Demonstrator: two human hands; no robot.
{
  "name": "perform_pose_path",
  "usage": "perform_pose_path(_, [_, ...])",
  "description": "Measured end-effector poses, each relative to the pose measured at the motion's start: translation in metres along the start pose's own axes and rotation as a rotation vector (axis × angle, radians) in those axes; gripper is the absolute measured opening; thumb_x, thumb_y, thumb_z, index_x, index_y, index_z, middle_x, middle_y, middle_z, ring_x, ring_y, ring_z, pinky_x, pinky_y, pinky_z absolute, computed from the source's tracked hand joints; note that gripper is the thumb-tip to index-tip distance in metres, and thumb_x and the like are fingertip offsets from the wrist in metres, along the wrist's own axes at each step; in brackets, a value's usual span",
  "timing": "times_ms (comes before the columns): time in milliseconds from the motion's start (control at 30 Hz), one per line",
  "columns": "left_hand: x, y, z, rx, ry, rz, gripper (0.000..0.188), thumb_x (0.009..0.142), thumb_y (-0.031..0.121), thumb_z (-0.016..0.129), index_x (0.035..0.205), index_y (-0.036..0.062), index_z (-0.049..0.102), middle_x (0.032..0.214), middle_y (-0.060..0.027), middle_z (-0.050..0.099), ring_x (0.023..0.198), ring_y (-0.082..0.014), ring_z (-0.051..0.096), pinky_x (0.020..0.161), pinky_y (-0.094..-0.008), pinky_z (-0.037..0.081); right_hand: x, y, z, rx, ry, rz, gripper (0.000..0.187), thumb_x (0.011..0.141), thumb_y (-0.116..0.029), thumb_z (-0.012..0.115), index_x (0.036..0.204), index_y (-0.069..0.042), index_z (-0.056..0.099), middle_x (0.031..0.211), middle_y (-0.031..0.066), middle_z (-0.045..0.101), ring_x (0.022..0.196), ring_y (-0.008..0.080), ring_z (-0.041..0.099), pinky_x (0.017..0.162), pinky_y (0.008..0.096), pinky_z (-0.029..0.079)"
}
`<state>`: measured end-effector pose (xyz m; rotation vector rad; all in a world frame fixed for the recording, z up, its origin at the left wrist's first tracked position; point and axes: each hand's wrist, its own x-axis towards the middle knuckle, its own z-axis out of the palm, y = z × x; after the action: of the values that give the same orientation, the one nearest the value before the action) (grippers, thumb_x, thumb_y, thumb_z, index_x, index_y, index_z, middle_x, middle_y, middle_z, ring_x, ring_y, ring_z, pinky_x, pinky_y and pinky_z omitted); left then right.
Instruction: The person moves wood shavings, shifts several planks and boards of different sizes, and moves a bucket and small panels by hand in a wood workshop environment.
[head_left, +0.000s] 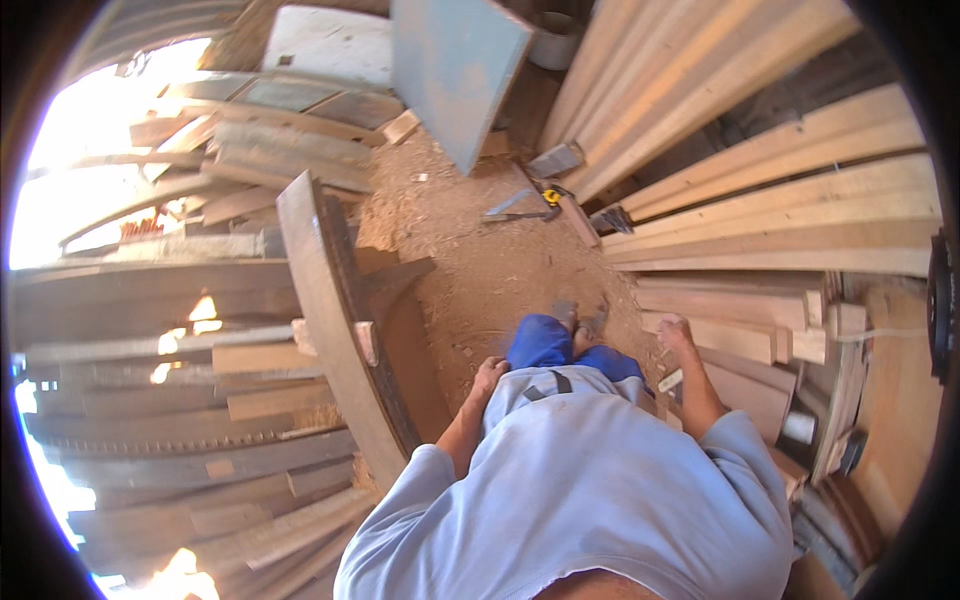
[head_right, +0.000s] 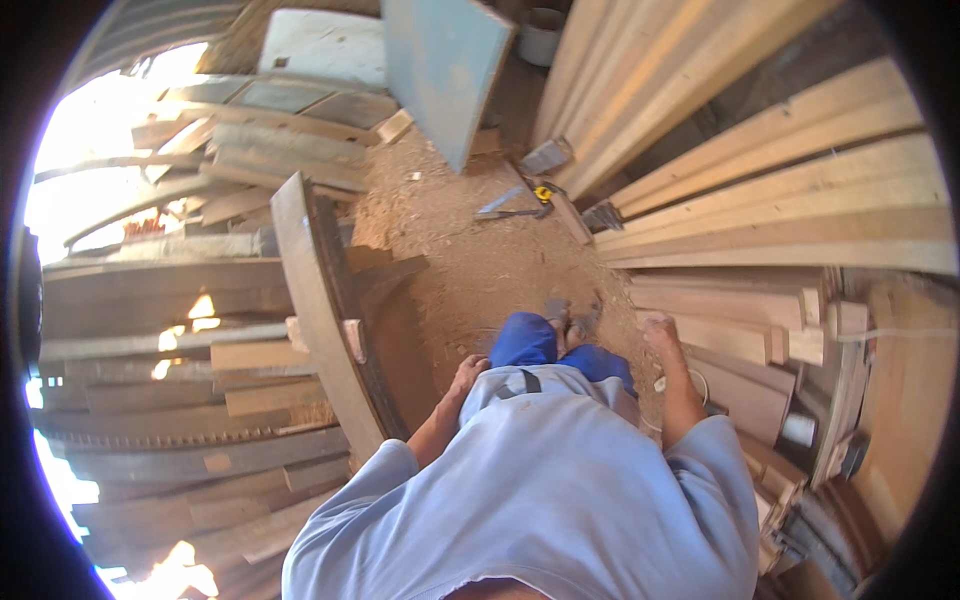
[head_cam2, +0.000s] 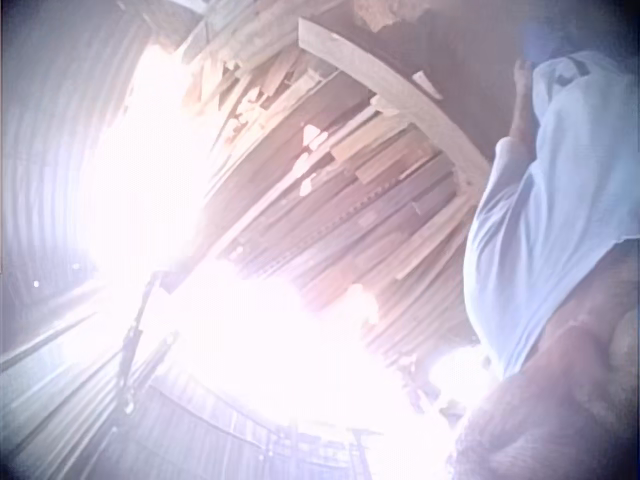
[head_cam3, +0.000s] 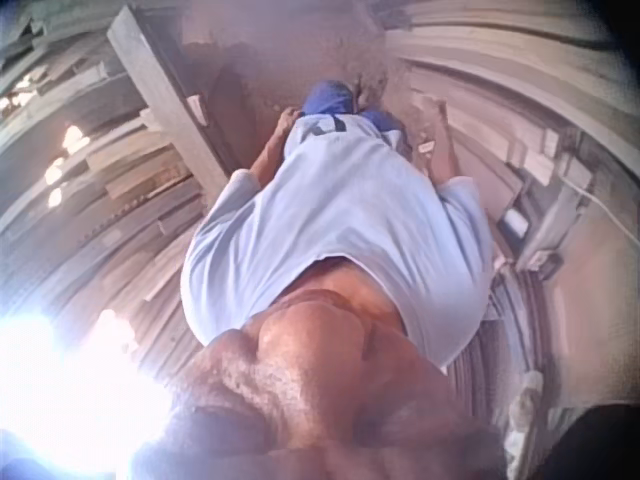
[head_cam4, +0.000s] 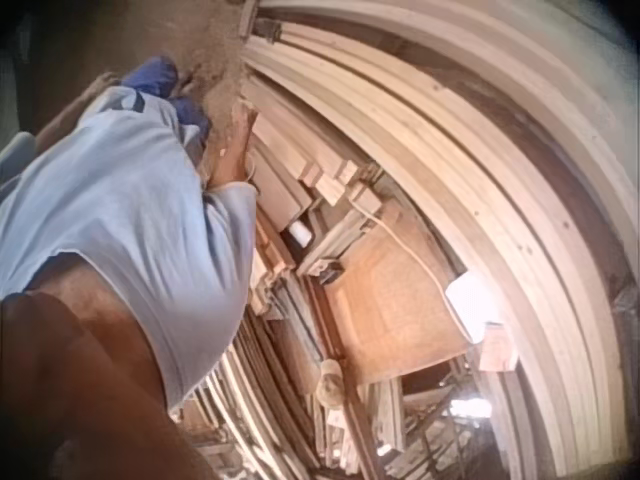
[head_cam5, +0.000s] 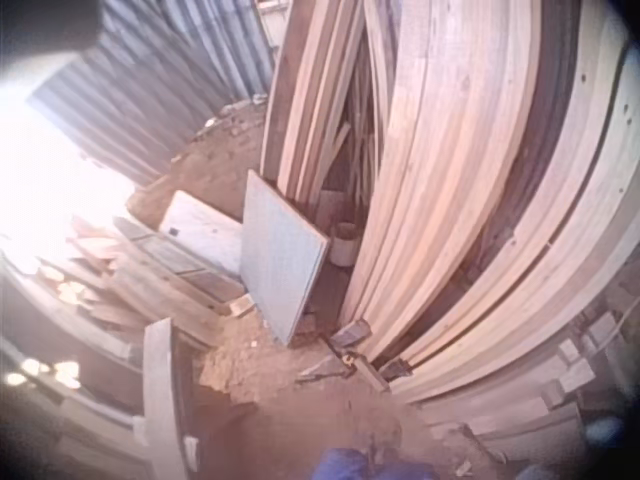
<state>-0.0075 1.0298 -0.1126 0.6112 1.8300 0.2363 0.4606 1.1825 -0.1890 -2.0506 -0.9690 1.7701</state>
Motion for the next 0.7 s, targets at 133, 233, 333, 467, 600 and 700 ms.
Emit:
perform_pose_path(133, [-0.007, 0.012, 0.009, -0.026, 0.083, -0.010, 0.049, 0.084, 0.033, 0.057, 0.120, -0.0011, 0.058, 0.114, -0.0214, 0.064, 0.108, -0.0302, 0.060, 0.095, -0.0356, 0.045, 0.020, -0.057, -0.006, -0.106, -0.001, -0.020, 0.019, 0.083, -0.015, 0.056, 0.095, -0.004, 0.065, 0.072, 0.0049, 0.062, 0.053, 0.0129, 0.055, 0.041, 0.0278, 0.041])
perform_pose_path(233, [-0.022, 0.020, -0.009, -0.107, 0.361, -0.041, 0.051, 0.082, 0.031, 0.060, 0.122, -0.0014, 0.056, 0.113, -0.0231, 0.064, 0.106, -0.0322, 0.062, 0.094, -0.0392, 0.047, 0.013, -0.097, 0.013, -0.202, -0.062, 0.062, 0.017, 0.082, -0.014, 0.055, 0.091, -0.004, 0.064, 0.069, 0.0043, 0.060, 0.051, 0.0126, 0.054, 0.040, 0.0272, 0.039])
perform_pose_path(333, [-0.031, 0.001, -0.043, -0.165, 0.630, -0.055, 0.055, 0.079, 0.031, 0.064, 0.123, -0.0007, 0.055, 0.111, -0.0243, 0.064, 0.105, -0.0344, 0.061, 0.093, -0.0423, 0.047, 0.035, -0.109, 0.031, -0.463, -0.187, 0.012, 0.011, 0.080, -0.013, 0.054, 0.077, -0.006, 0.061, 0.064, 0.0033, 0.056, 0.048, 0.0122, 0.051, 0.038, 0.0280, 0.037])
perform_pose_path(467, [-0.069, -0.064, -0.104, 0.046, 0.954, -0.245, 0.066, 0.074, 0.033, 0.071, 0.127, -0.0003, 0.051, 0.123, -0.0252, 0.054, 0.117, -0.0399, 0.051, 0.100, -0.0461, 0.041, 0.072, -0.123, 0.072, -0.609, -0.263, -0.098, 0.015, 0.079, -0.015, 0.053, 0.071, -0.005, 0.061, 0.062, 0.0061, 0.056, 0.048, 0.0141, 0.051, 0.038, 0.0299, 0.036])
perform_pose_path(600, [-0.083, -0.091, -0.173, -0.016, 0.993, -0.496, 0.070, 0.077, 0.035, 0.067, 0.133, 0.0003, 0.043, 0.133, -0.0258, 0.046, 0.122, -0.0402, 0.046, 0.101, -0.0502, 0.039, 0.155, -0.115, 0.088, -0.914, -0.299, -0.419, 0.014, 0.080, -0.015, 0.054, 0.074, -0.005, 0.061, 0.063, 0.0066, 0.057, 0.049, 0.0157, 0.052, 0.039, 0.0314, 0.038])
perform_pose_path(700, [-0.112, -0.166, -0.196, -0.120, 0.966, -0.672, 0.081, 0.078, 0.038, 0.063, 0.142, 0.0017, 0.030, 0.143, -0.0292, 0.032, 0.131, -0.0426, 0.035, 0.107, -0.0510, 0.031, 0.094, -0.194, 0.184, -0.690, -0.275, -0.148, 0.016, 0.082, -0.017, 0.052, 0.071, -0.007, 0.058, 0.061, 0.0041, 0.054, 0.049, 0.0141, 0.053, 0.038, 0.0292, 0.038])
